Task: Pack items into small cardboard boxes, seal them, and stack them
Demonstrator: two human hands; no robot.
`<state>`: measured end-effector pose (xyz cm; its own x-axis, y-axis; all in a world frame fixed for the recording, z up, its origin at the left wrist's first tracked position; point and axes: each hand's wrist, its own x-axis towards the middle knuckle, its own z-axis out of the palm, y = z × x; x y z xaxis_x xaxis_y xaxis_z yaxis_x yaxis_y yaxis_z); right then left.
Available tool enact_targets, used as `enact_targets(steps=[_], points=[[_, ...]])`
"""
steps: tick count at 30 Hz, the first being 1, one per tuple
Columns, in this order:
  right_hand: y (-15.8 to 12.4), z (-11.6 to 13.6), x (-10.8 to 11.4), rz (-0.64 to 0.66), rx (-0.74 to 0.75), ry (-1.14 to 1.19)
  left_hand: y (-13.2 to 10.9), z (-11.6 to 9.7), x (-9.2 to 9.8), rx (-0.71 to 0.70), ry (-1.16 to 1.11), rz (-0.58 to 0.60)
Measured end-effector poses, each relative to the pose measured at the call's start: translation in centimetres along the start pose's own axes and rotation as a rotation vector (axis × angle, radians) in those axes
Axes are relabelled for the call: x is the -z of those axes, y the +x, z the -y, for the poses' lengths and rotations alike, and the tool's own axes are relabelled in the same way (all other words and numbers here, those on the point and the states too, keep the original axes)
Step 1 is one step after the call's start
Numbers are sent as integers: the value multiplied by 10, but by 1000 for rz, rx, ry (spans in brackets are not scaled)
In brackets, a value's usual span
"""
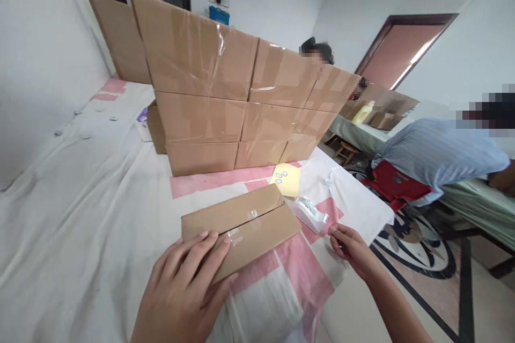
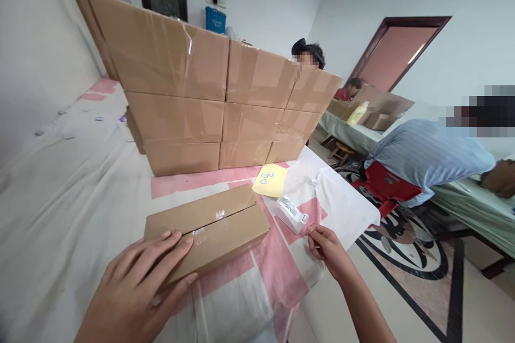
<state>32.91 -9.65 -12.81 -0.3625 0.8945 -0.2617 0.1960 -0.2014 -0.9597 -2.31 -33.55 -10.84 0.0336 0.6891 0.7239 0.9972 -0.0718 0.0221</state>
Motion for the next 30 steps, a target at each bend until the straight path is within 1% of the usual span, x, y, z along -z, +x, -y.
enact_targets(steps=[3, 6, 9, 12, 15, 18, 22, 24, 27, 30], points=[[-13, 30, -15, 77, 107, -131, 5, 5, 7, -47, -31, 49], [-20, 73, -44, 171, 310, -331, 19, 2, 16, -74, -3, 132], [-19, 111, -82, 312, 556, -523, 38, -12, 25, -74, 133, 233], [-14, 132, -117, 477, 686, -633, 56, -31, 29, -31, 233, 328], [-8, 140, -137, 581, 721, -707, 72, -47, 26, -11, 200, 379], [-5, 141, -144, 608, 714, -750, 84, -49, 19, 20, 145, 404], [-9, 142, -146, 587, 669, -771, 93, -33, 6, 13, 75, 343], [-12, 142, -147, 559, 651, -780, 95, -24, 1, 69, -37, 317], [-18, 142, -150, 516, 653, -799, 95, -15, -2, 208, -278, 333], [-24, 142, -154, 508, 706, -806, 94, -12, -3, 241, -411, 336]])
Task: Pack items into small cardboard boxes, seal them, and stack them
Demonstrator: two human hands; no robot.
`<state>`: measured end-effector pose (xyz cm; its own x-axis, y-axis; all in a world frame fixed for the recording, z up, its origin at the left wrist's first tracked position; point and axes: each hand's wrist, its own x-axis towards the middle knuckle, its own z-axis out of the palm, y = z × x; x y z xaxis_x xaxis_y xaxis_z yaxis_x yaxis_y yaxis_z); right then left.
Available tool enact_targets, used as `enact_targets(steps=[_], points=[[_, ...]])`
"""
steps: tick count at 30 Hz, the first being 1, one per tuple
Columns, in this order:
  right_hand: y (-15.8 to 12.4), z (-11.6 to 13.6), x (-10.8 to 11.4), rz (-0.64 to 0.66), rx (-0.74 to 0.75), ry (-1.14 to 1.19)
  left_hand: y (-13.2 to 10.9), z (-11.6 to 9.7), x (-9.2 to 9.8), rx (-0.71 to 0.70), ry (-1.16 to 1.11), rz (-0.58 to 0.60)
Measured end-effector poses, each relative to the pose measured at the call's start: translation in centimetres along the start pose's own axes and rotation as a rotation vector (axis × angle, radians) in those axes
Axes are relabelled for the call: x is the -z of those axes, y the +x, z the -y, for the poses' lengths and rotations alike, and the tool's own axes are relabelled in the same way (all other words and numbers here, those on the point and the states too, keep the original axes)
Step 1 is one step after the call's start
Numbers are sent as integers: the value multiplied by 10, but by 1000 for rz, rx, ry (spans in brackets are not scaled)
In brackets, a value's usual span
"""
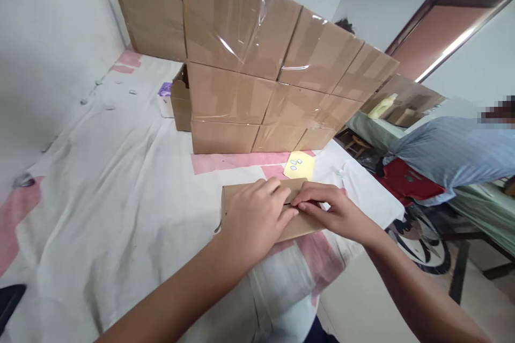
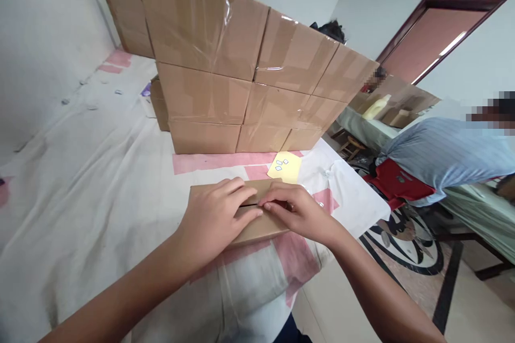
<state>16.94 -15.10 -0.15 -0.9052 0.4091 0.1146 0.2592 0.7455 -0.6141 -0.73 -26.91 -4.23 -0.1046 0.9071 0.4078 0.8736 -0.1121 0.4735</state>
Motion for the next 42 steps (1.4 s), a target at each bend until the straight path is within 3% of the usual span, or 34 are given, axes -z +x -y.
enact_targets(steps=[4, 10, 19, 26, 31, 42], points=[[1, 8, -6, -37, 57, 0, 0, 1, 0, -15, -64, 1], [0, 12, -14, -94, -2, -30, -2, 3, -1, -70, -17, -57], [-5, 15, -23, -185, -31, -94, 1, 2, 0, -44, -173, -79], [-12, 4, -19, -358, 112, -226, -1, 1, -1, -1, -128, -11], [-15, 5, -13, -289, 208, -234, -1, 1, -1, 2, -106, 17], [-10, 11, -11, -185, 183, -200, -4, -1, -1, -18, -75, 40]])
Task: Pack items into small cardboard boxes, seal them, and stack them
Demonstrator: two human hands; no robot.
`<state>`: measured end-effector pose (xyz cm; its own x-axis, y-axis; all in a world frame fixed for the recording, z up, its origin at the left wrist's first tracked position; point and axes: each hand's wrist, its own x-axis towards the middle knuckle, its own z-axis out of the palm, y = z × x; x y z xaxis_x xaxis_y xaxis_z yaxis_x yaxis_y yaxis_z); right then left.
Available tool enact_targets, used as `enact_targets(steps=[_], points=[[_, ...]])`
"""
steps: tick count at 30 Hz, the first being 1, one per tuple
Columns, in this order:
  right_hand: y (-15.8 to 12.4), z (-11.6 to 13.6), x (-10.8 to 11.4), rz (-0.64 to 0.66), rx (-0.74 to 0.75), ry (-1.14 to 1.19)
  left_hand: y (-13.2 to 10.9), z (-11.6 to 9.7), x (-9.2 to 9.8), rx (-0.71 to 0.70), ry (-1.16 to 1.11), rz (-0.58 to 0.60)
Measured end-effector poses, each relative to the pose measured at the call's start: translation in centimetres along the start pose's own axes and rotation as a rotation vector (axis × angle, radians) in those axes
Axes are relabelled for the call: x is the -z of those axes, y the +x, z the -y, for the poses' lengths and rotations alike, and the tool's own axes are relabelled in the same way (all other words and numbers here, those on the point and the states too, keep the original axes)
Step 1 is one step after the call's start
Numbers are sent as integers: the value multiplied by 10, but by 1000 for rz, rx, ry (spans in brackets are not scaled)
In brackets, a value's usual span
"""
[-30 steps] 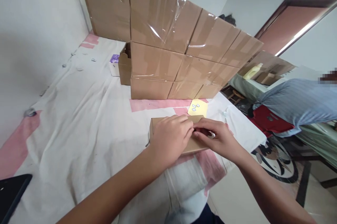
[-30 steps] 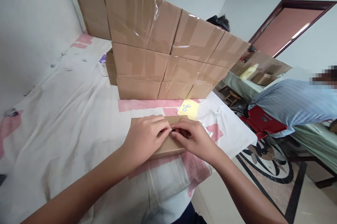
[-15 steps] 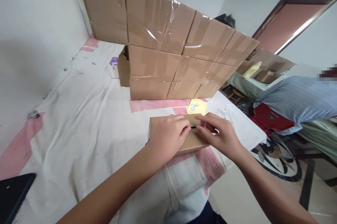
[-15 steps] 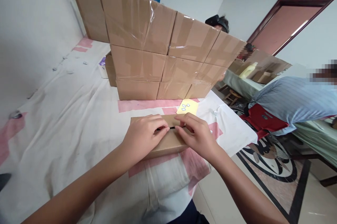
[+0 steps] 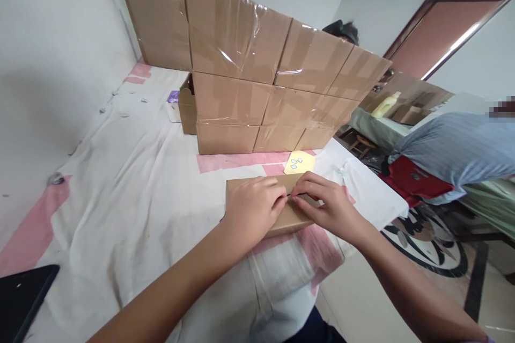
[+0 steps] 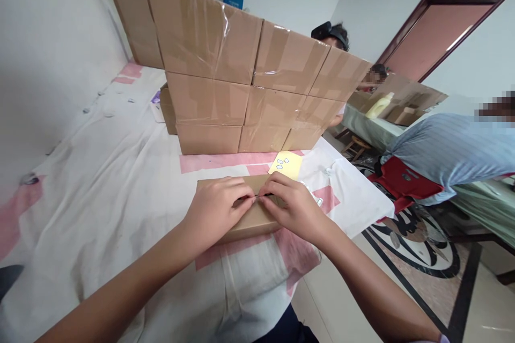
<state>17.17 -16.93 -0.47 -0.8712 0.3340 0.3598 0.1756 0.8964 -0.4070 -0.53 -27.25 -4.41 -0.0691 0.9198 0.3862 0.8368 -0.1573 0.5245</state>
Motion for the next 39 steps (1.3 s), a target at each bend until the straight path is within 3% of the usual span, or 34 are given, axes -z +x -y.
enact_targets(steps=[7, 15, 20, 26, 30, 39], points=[[-4, 1, 5, 23, -73, -15, 0, -3, 2, -5, -26, 18], [0, -2, -3, 3, -26, 31, 1, 0, -1, -11, -73, 11], [-2, -6, 11, -17, -107, 13, -2, -3, 1, 10, -103, 44], [1, -14, 29, 208, -161, 14, -1, -5, 2, -33, 103, 148], [7, -16, 30, 375, -164, 51, -2, -6, 0, -68, 154, 146], [17, -23, 33, 467, -134, 65, -3, -6, -3, -75, 211, 137]])
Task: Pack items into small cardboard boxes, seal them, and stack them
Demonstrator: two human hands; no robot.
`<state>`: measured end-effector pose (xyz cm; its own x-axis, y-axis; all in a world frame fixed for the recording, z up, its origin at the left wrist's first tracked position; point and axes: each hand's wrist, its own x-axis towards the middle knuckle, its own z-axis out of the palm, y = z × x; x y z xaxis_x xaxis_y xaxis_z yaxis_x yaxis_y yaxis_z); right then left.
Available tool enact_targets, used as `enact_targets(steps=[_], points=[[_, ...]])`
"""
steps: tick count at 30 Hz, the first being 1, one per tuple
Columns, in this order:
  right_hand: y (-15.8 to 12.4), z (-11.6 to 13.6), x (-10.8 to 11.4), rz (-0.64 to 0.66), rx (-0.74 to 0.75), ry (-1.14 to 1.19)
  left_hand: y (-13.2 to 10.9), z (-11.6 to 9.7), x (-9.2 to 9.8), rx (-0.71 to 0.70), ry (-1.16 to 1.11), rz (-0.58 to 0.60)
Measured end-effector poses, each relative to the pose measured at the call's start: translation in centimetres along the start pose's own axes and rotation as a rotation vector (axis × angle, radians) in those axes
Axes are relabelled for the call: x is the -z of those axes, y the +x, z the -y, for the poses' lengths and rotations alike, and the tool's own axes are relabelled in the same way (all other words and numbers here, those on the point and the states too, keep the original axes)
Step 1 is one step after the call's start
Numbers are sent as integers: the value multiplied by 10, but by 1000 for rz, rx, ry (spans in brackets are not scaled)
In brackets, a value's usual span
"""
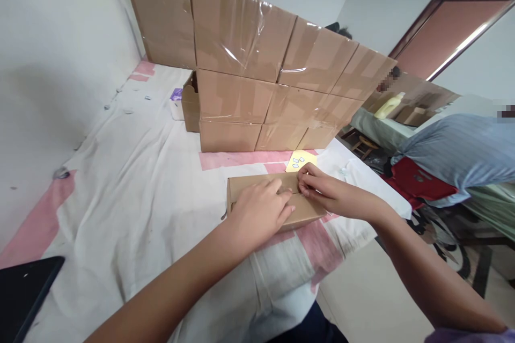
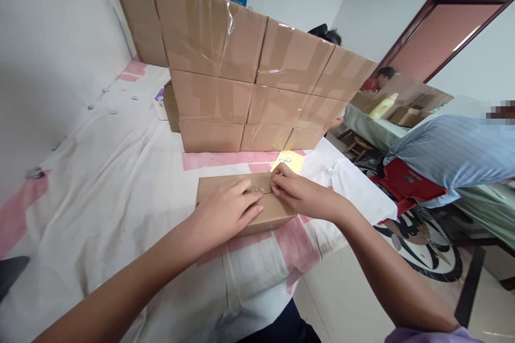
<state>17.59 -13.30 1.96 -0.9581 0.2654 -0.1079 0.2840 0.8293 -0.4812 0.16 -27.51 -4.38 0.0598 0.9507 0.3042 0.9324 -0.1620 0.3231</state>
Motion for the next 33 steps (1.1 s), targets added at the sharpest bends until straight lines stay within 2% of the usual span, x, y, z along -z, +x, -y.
enact_targets(steps=[11, 33], points=[[6, 1, -1, 15, -39, -77, 0, 0, 1, 3, -30, 17], [10, -2, -6, -29, -36, -105, 0, 1, -1, -25, 47, 40]])
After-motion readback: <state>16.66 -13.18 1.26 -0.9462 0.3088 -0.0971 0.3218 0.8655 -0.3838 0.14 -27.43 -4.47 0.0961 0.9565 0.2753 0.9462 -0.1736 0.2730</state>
